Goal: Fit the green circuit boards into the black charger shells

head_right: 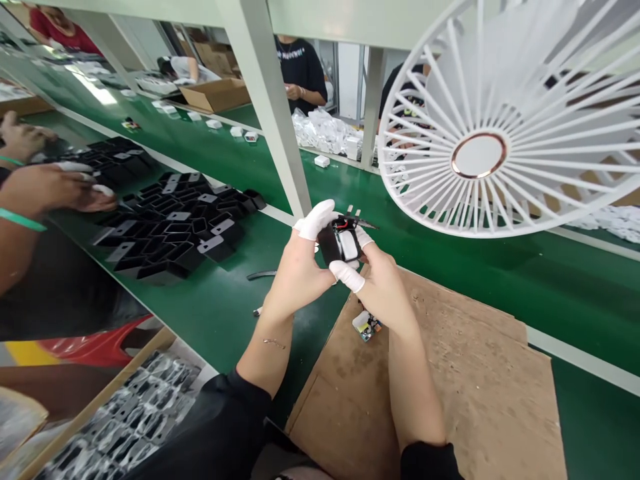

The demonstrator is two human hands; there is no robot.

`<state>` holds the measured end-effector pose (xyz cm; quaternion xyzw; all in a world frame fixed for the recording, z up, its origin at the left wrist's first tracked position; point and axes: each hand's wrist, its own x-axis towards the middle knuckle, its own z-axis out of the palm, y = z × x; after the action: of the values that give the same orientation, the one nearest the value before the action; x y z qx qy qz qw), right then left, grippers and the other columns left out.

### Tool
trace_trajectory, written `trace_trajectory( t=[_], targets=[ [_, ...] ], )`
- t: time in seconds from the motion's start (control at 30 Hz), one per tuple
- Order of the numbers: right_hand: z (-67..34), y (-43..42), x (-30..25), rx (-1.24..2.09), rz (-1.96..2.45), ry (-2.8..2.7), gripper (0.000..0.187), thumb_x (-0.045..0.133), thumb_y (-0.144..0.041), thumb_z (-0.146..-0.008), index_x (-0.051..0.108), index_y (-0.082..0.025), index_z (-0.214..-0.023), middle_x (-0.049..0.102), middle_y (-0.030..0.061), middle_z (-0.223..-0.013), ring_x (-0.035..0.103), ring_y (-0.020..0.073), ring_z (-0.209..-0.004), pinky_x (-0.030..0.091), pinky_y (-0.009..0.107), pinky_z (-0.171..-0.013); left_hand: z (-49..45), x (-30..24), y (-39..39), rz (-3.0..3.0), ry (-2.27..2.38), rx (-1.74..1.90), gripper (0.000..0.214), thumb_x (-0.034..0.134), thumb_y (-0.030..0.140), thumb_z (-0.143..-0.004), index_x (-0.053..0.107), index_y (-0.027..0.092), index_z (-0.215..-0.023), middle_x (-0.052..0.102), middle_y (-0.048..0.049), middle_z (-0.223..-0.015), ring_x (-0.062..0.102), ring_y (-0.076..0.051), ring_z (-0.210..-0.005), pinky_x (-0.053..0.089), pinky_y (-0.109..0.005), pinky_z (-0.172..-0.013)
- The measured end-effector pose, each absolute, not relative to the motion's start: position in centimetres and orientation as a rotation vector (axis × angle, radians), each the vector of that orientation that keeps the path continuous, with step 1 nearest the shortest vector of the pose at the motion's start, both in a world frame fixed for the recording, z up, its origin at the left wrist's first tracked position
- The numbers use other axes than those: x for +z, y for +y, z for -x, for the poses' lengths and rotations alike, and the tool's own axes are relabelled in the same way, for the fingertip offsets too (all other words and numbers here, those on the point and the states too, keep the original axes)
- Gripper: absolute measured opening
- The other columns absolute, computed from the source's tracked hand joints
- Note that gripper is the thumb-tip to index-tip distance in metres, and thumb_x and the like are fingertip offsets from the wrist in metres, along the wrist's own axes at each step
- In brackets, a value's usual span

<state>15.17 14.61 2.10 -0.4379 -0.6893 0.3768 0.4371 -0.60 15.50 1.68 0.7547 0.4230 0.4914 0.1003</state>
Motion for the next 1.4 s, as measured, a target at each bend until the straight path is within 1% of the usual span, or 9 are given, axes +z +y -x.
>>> trace_trajectory(
  t=[0.13,0.3,0.47,0.6,0.77,0.9,1.17,1.3,1.4],
  targets=[
    [-13.9,14.6,1.8,0.825,1.242,-1.719,0.046,0.059,-0.053,-0.087,0.056,-0.022,-0.122,0.072,0.0066,-0.107,0.069,0.0256,-0.089,0.055,0.037,-0.072,1.3,1.7,15.7,-2.304,1.251,1.318,0.086,0.062,0.009,-0.074,0.026,0.026,-0.15,0.058,-0.0109,-0.129,0.052,-0.028,-0.116,0.051,-0.042,-0.094],
    [-12.6,14.2,1.4,0.214,1.645,-1.757,0.046,0.061,-0.063,-0.08,0.063,-0.019,-0.094,0.066,0.0071,-0.065,0.064,0.0277,-0.064,0.042,0.034,-0.055,2.7,1.1,16.9,-2.313,1.219,1.116,0.075,0.06,0.009,-0.075,0.036,0.021,-0.145,0.059,-0.0119,-0.132,0.053,-0.029,-0.123,0.051,-0.043,-0.098],
    [-11.7,13.0,1.1,-0.133,1.658,-1.752,0.046,0.058,-0.065,-0.083,0.059,-0.021,-0.069,0.06,0.0102,-0.061,0.061,0.0264,-0.061,0.037,0.032,-0.052,2.7,0.1,18.3,-2.202,0.948,1.177,0.071,0.057,0.009,-0.076,0.036,0.022,-0.143,0.053,-0.01,-0.142,0.057,-0.024,-0.125,0.052,-0.038,-0.102],
    [-11.5,12.9,1.1,0.014,1.564,-1.671,0.04,0.064,-0.059,-0.08,0.067,-0.021,-0.089,0.067,0.0098,-0.072,0.064,0.0269,-0.069,0.046,0.034,-0.059,2.2,0.2,18.3,-2.207,0.935,1.284,0.068,0.06,0.011,-0.077,0.037,0.022,-0.141,0.05,-0.0106,-0.145,0.051,-0.026,-0.132,0.048,-0.041,-0.107],
    [-13.6,16.8,-0.5,0.512,1.446,-1.557,0.044,0.056,-0.049,-0.086,0.061,-0.021,-0.12,0.072,0.0074,-0.111,0.071,0.0213,-0.092,0.055,0.032,-0.081,2.6,1.1,17.8,-2.334,1.202,1.093,0.06,0.066,0.028,-0.082,0.044,0.019,-0.138,0.057,-0.0119,-0.136,0.051,-0.028,-0.128,0.048,-0.042,-0.105],
    [-17.8,22.1,-3.0,0.34,1.943,-1.447,0.043,0.058,-0.041,-0.085,0.061,-0.019,-0.122,0.071,0.0112,-0.115,0.066,0.0266,-0.11,0.049,0.041,-0.099,4.3,1.4,17.8,-2.342,1.479,1.041,0.05,0.058,0.035,-0.089,0.05,0.017,-0.135,0.058,-0.0127,-0.138,0.047,-0.031,-0.133,0.042,-0.049,-0.11],
    [-23.3,24.3,-7.1,0.37,2.373,-1.376,0.059,0.058,-0.046,-0.084,0.055,-0.007,-0.128,0.061,0.0344,-0.119,0.059,0.0465,-0.114,0.046,0.063,-0.09,6.5,0.7,19.4,-2.394,1.524,0.859,0.045,0.049,0.041,-0.092,0.057,0.018,-0.13,0.069,-0.0093,-0.124,0.067,-0.024,-0.108,0.05,-0.036,-0.096],
    [-26.1,20.9,-7.1,0.334,2.386,-1.445,0.083,0.049,-0.064,-0.083,0.044,-0.003,-0.139,0.057,0.0392,-0.122,0.058,0.0518,-0.113,0.049,0.063,-0.083,13.4,-1.3,20.6,-2.243,2.182,0.731,0.04,0.051,0.034,-0.089,0.059,0.016,-0.124,0.066,-0.015,-0.124,0.06,-0.031,-0.116,0.045,-0.043,-0.098],
    [-27.4,17.8,-6.8,0.251,2.307,-1.516,0.081,0.04,-0.061,-0.089,0.035,-0.006,-0.148,0.05,0.0352,-0.136,0.05,0.0516,-0.125,0.048,0.063,-0.087,19.6,-3.5,20.6,-1.908,2.675,0.657,0.039,0.047,0.033,-0.089,0.058,0.011,-0.119,0.06,-0.0219,-0.128,0.05,-0.04,-0.123,0.04,-0.053,-0.096]
  ],
)
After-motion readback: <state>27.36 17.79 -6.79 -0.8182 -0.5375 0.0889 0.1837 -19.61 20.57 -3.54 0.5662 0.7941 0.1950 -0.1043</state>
